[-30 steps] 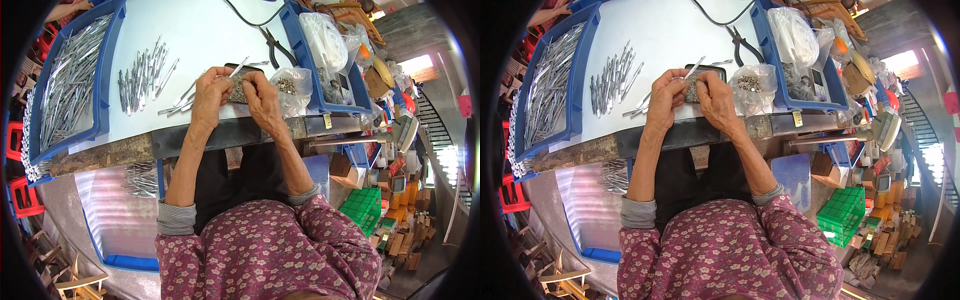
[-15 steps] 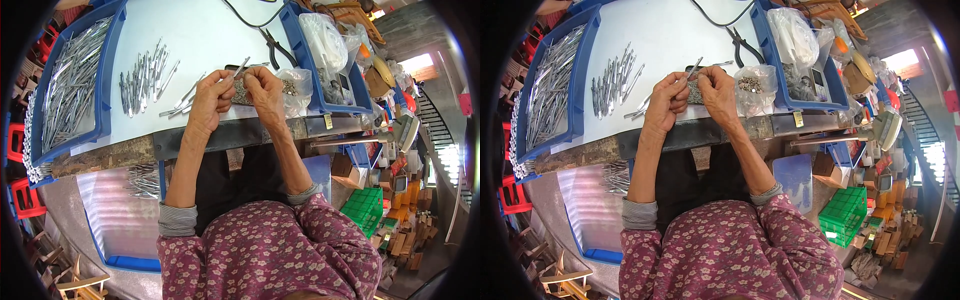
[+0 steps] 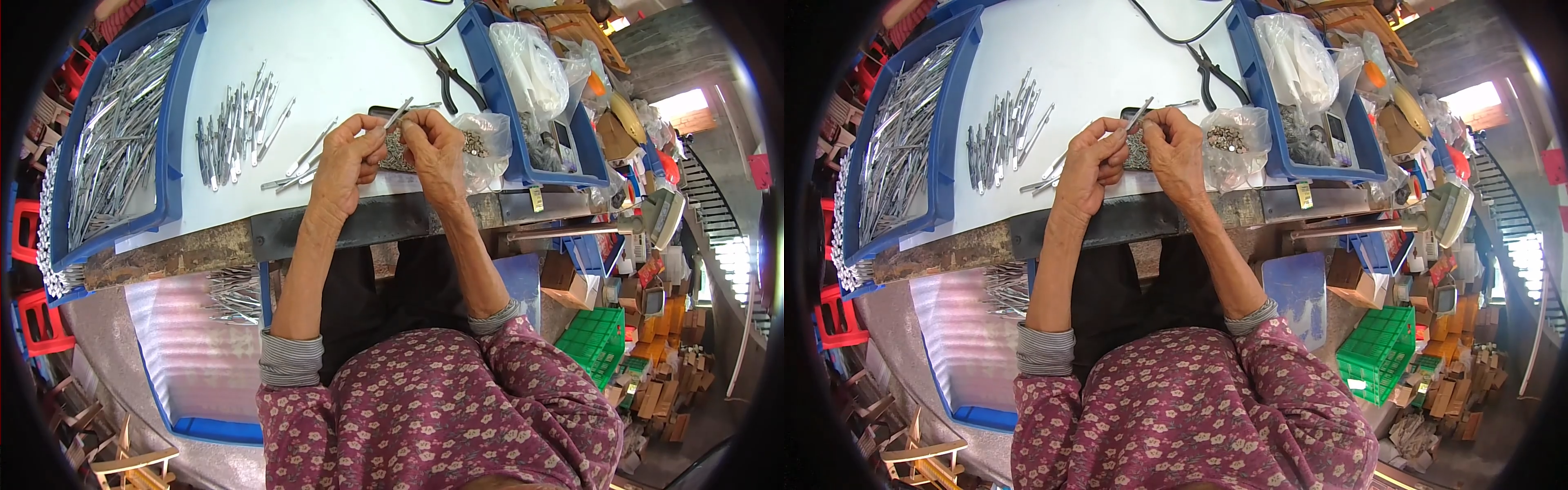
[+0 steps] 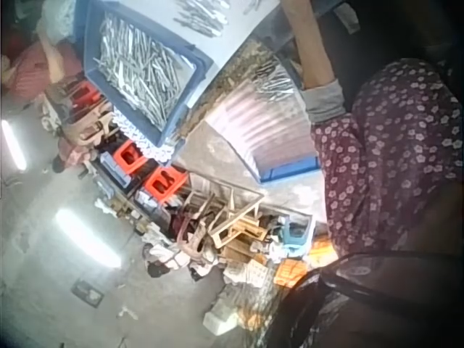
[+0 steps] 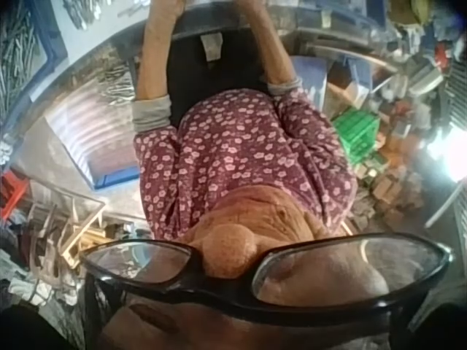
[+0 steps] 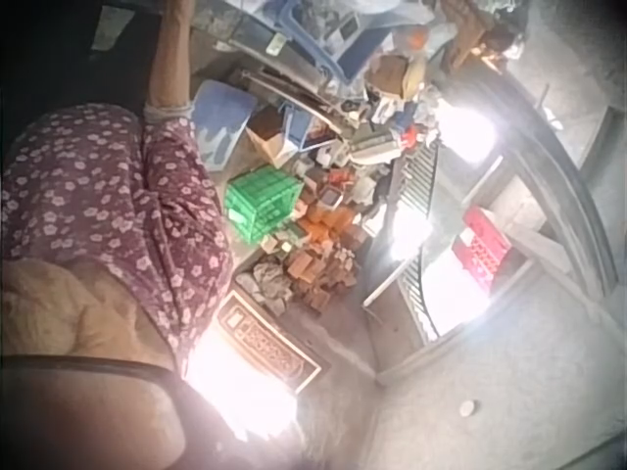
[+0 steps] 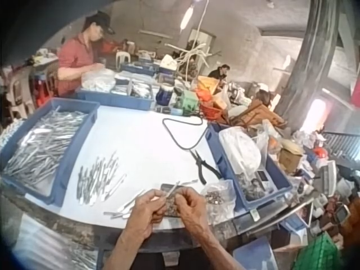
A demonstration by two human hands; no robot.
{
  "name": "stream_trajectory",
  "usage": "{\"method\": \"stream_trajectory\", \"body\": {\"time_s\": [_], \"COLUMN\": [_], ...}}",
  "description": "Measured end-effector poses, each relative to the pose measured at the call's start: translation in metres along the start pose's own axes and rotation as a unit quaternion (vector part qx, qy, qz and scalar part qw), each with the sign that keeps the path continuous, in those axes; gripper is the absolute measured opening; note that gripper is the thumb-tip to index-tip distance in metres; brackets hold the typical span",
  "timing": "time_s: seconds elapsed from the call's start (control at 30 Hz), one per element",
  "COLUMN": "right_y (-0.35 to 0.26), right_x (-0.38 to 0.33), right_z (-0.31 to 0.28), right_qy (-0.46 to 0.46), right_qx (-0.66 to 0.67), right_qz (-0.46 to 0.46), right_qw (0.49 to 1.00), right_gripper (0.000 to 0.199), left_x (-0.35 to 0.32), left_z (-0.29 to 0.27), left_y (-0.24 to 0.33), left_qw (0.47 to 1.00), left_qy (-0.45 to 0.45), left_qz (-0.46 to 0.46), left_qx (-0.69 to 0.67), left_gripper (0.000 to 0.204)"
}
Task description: Assembling small metal components at a workbench.
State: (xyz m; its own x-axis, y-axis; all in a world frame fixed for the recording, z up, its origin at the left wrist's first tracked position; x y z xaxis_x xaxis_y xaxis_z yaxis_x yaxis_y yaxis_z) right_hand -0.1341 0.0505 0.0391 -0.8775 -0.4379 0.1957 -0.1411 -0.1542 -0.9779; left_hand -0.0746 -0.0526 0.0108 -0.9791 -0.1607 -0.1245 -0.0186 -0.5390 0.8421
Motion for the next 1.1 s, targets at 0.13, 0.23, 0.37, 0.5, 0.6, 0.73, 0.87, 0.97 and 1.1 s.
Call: {"method": "stream_trajectory", "body": {"time_s": [0.13, 0.23, 0.37, 0.5, 0.6, 0.73, 0.87, 0.97, 1.1], "right_y": [0.004, 0.004, 0.003, 0.007, 0.006, 0.007, 0.008, 0.008, 0.011], "right_x": [0.0, -0.001, -0.002, -0.003, -0.003, -0.003, -0.003, -0.002, -0.001], "right_z": [-0.002, -0.003, -0.003, -0.003, -0.001, 0.0, 0.0, 0.001, 0.001], "right_qy": [0.016, 0.021, 0.029, 0.029, 0.023, 0.022, 0.019, 0.005, -0.007], "right_qx": [-0.007, -0.004, 0.014, 0.033, 0.089, 0.103, 0.107, 0.139, 0.142], "right_qz": [-0.007, -0.008, 0.005, 0.018, 0.031, 0.024, 0.024, 0.028, 0.029], "right_qw": [1.0, 1.0, 0.999, 0.999, 0.995, 0.994, 0.994, 0.99, 0.989], "right_gripper": [0.011, 0.011, 0.011, 0.011, 0.01, 0.009, 0.009, 0.009, 0.008], "left_x": [-0.001, -0.001, -0.001, 0.0, -0.002, -0.001, -0.001, -0.001, -0.001], "left_z": [0.0, 0.003, 0.003, 0.004, 0.002, 0.004, 0.005, 0.002, 0.003], "left_y": [0.002, 0.003, 0.003, 0.005, 0.001, 0.002, 0.002, -0.001, -0.001], "left_qw": [0.998, 0.996, 0.988, 0.969, 0.997, 0.996, 0.989, 1.0, 1.0], "left_qy": [0.021, 0.023, 0.036, 0.053, 0.01, 0.015, 0.038, -0.014, -0.011], "left_qz": [0.032, 0.047, 0.081, 0.16, 0.033, 0.052, 0.089, 0.028, 0.029], "left_qx": [0.057, 0.075, 0.124, 0.18, 0.063, 0.065, 0.115, 0.0, 0.004], "left_gripper": [0.008, 0.006, 0.003, 0.003, 0.004, 0.004, 0.004, 0.005, 0.006]}}
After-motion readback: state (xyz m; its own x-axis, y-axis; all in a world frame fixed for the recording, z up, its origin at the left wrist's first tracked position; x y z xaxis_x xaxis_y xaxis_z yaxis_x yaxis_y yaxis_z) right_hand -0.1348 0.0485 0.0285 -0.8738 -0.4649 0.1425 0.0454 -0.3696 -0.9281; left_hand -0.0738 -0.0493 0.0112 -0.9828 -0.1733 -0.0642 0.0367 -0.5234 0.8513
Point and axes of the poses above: each hand's wrist, its own x-axis towards the middle knuckle, its own z-axis out of the palm, y = z × x, the point moved 4 cm from there along x, towards the middle knuckle, and after that the axes turned 12 degrees about x, right-handed, at the moved point
